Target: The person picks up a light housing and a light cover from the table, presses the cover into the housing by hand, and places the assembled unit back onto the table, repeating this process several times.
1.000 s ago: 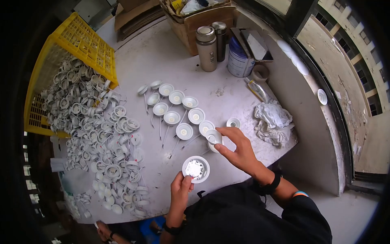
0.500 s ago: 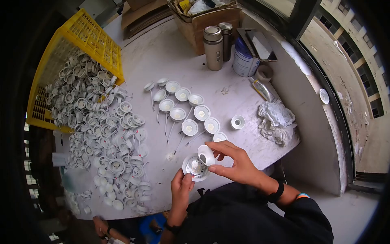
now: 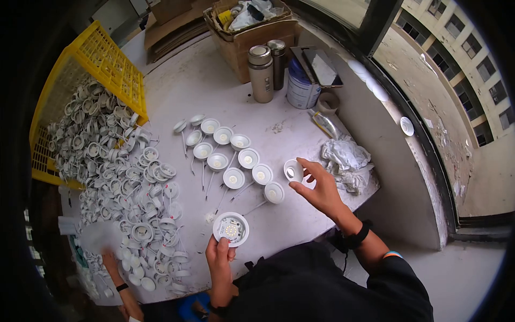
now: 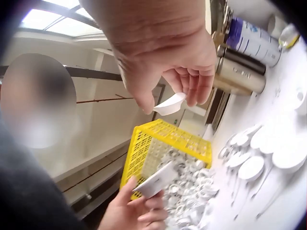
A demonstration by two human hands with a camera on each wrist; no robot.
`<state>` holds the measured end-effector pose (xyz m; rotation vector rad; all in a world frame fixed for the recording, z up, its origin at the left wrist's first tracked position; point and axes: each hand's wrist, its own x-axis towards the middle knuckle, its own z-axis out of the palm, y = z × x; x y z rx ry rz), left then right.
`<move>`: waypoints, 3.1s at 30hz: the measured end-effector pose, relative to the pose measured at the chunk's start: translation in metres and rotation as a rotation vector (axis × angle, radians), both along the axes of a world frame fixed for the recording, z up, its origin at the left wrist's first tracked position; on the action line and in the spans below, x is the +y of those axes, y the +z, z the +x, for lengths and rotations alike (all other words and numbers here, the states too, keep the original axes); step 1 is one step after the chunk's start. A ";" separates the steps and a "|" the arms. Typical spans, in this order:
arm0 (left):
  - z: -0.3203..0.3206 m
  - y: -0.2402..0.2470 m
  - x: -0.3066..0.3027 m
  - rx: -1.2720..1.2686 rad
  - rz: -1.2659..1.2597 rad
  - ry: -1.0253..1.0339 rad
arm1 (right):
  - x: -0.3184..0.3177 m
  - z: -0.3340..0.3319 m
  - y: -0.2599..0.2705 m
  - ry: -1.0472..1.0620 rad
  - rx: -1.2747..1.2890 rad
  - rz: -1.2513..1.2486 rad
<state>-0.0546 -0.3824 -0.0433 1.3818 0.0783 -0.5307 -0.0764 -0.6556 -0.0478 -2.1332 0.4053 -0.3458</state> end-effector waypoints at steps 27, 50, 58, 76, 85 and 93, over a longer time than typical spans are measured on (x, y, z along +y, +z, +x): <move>-0.006 -0.002 -0.016 -0.006 -0.032 -0.142 | 0.049 -0.019 0.029 0.306 -0.078 0.189; -0.010 0.014 -0.022 -0.217 0.161 -0.146 | 0.093 -0.011 0.040 0.298 0.233 0.617; -0.005 0.017 -0.024 -0.364 0.408 -0.182 | 0.094 -0.010 0.035 0.300 0.293 0.705; -0.001 0.018 -0.021 -0.406 0.518 -0.232 | 0.092 -0.005 0.034 0.398 0.339 0.811; 0.002 0.013 -0.019 -0.387 0.484 -0.266 | 0.095 -0.006 0.026 0.363 0.314 0.771; 0.007 -0.025 -0.009 -0.256 0.226 -0.234 | 0.090 -0.002 0.006 0.242 0.421 0.781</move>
